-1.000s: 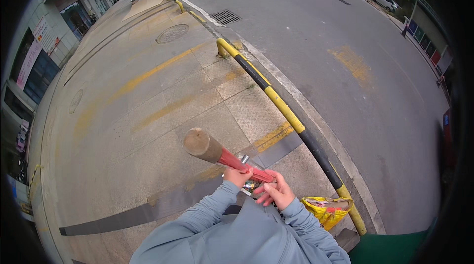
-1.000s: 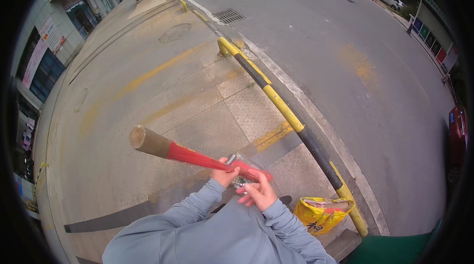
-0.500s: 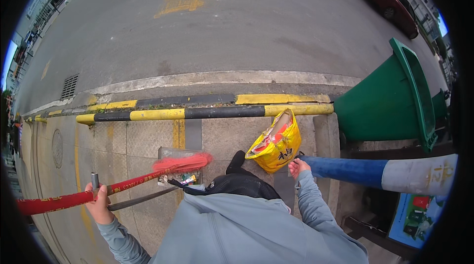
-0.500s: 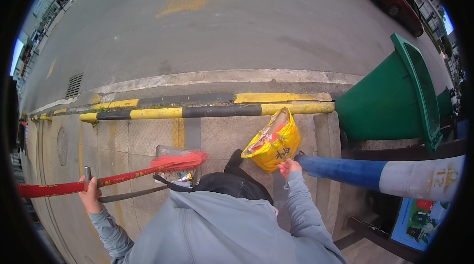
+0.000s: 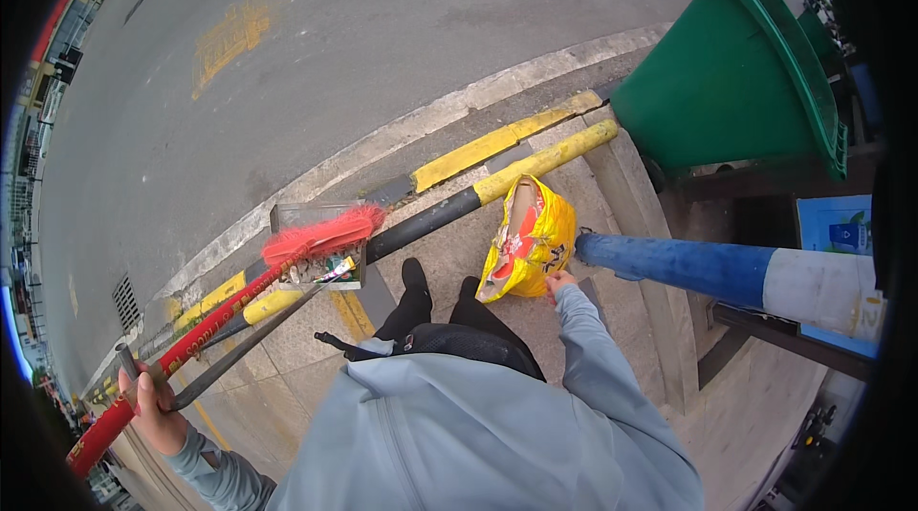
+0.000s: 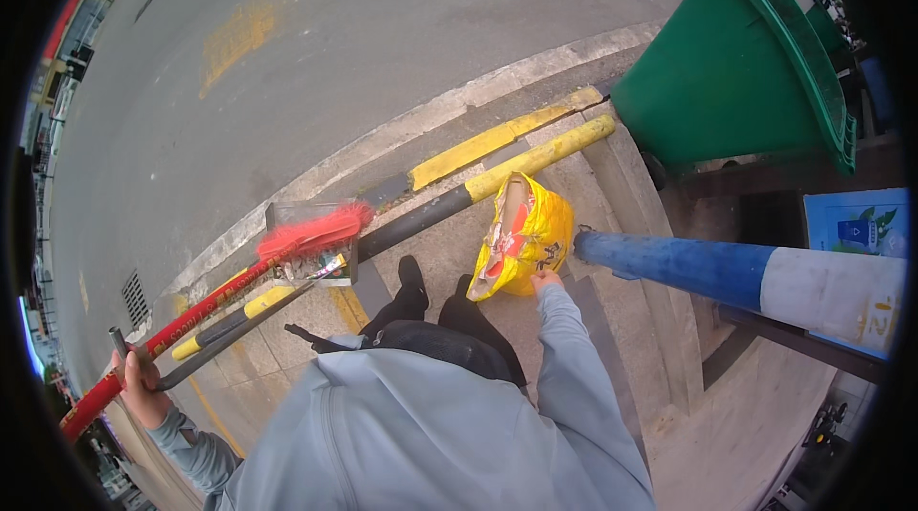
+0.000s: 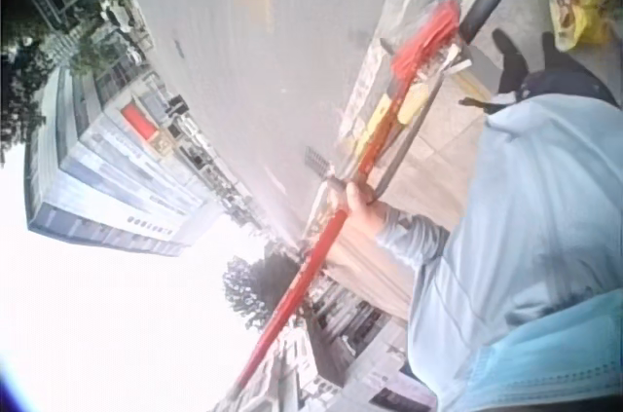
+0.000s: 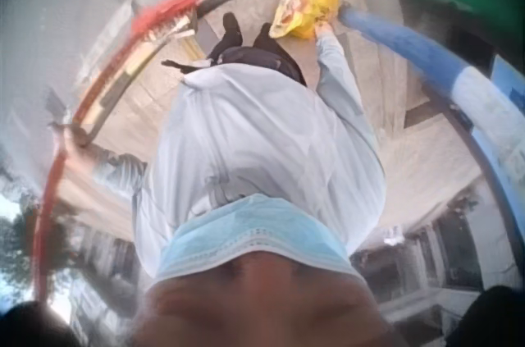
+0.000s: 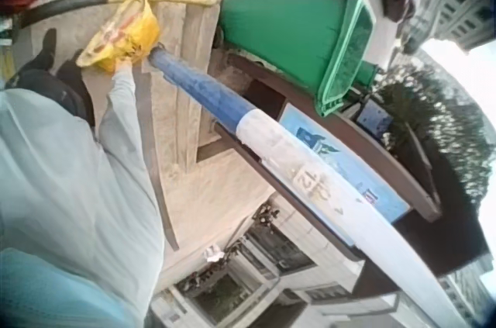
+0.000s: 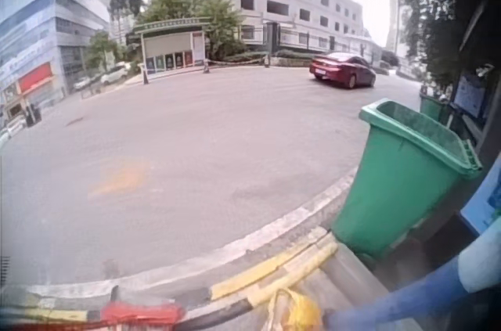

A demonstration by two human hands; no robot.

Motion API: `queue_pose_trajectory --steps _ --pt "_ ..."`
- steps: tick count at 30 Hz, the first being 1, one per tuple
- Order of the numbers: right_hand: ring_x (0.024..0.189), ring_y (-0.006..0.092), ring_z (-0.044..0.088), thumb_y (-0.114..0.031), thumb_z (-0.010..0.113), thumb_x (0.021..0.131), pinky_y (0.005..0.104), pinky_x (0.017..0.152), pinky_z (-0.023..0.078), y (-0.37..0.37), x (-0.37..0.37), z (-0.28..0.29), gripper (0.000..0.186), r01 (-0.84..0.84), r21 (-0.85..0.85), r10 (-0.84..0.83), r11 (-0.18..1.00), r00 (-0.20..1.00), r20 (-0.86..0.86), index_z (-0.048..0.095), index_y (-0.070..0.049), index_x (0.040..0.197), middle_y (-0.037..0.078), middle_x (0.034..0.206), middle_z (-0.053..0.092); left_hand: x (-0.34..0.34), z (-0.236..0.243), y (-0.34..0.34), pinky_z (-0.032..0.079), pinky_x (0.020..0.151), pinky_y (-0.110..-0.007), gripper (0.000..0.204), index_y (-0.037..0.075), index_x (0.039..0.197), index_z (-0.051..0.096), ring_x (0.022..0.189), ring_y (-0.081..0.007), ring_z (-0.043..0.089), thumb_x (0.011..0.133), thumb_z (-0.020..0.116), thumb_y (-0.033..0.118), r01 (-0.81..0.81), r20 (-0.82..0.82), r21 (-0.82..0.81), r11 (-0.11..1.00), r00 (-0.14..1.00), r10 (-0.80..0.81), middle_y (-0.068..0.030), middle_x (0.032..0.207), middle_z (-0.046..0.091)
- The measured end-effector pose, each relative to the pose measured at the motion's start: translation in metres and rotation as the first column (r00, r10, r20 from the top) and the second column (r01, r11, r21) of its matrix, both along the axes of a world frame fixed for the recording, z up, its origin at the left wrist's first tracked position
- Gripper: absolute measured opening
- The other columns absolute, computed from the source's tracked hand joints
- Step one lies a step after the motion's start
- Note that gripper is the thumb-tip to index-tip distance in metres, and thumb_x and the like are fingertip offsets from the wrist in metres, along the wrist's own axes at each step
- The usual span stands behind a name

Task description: The person sweeps debris on a paved sidewalk using a red broom and a dustpan. They gather the dirt into the dustpan and then empty the contents into a yellow plastic bag. Finally, they place the bag into a green public trash bin.

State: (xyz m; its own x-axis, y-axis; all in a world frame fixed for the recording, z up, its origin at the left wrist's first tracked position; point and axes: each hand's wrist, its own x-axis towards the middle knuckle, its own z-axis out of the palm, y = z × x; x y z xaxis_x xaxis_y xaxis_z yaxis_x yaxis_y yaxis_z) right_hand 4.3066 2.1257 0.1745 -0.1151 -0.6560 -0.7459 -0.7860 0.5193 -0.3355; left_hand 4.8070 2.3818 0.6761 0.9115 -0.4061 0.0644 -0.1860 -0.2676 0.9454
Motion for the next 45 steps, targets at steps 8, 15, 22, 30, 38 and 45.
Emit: queue_pose_trajectory --steps 8,15,22,30,38,45 --pt "0.087 0.0265 0.050 -0.026 0.064 0.059 0.0277 0.077 0.039 -0.022 0.036 -0.036 0.052 0.259 -0.120 -0.280 0.958 0.936 -0.211 0.043 -0.005 0.102 0.013 0.096 0.052 0.079 -0.069 -0.139 0.022 0.041 -0.017 0.023 0.003 0.086 0.044 0.043 -0.0029 0.028 0.072 0.050 0.021 0.169 -0.046 0.037 0.985 0.985 -0.167 0.0043 0.052 0.035" --pt "0.092 0.0274 0.048 -0.030 0.068 0.051 0.0304 0.079 0.038 -0.057 0.057 -0.055 0.068 0.342 -0.179 -0.378 0.923 0.893 -0.242 0.039 -0.004 0.107 0.019 0.103 0.046 0.113 -0.112 -0.246 0.022 0.041 -0.017 0.018 0.005 0.081 0.046 0.042 -0.0029 0.026 0.074 0.050 0.022 0.267 -0.167 -0.006 0.964 0.950 -0.265 0.0048 0.050 0.032" --pt "0.081 0.0267 0.052 -0.024 0.048 0.072 0.0314 0.072 0.041 -0.051 0.046 -0.036 0.023 0.312 -0.032 -0.311 0.950 0.924 -0.221 0.055 -0.008 0.087 0.013 0.087 0.055 0.101 -0.123 -0.337 0.021 0.036 -0.017 0.017 0.011 0.066 0.044 0.037 -0.0030 0.028 0.072 0.053 0.024 0.225 -0.158 0.038 0.974 0.963 -0.217 0.0054 0.047 0.032" --pt "0.078 0.0262 0.053 -0.027 0.049 0.070 0.0329 0.070 0.041 -0.057 -0.008 0.085 0.024 0.409 -0.076 -0.414 0.909 0.875 -0.252 0.057 -0.012 0.086 0.012 0.083 0.056 0.074 -0.096 -0.398 0.018 0.032 -0.017 0.025 0.014 0.055 0.039 0.035 -0.0021 0.026 0.068 0.058 0.024 0.247 -0.182 -0.034 0.968 0.951 -0.249 0.0063 0.043 0.030" --pt "0.049 0.0122 0.050 -0.014 0.049 0.069 0.0255 0.050 0.041 -0.053 -0.007 0.207 0.015 0.693 -0.511 -0.672 0.508 0.690 0.268 0.058 -0.002 0.068 0.006 0.057 0.056 0.052 -0.074 -0.461 0.020 0.032 -0.016 0.021 0.011 0.061 0.043 0.035 -0.0023 0.029 0.066 0.060 0.024 0.324 -0.160 -0.091 0.942 0.929 -0.335 0.0054 0.047 0.035" --pt "0.056 0.0088 0.050 -0.007 0.047 0.067 0.0208 0.055 0.040 -0.090 0.011 0.313 0.013 0.639 -0.638 -0.615 0.431 0.725 0.311 0.057 0.001 0.064 0.005 0.059 0.056 0.052 -0.061 -0.509 0.022 0.032 -0.017 0.020 0.011 0.061 0.044 0.035 -0.0030 0.029 0.066 0.060 0.020 0.402 -0.129 -0.114 0.908 0.901 -0.415 0.0041 0.047 0.037"
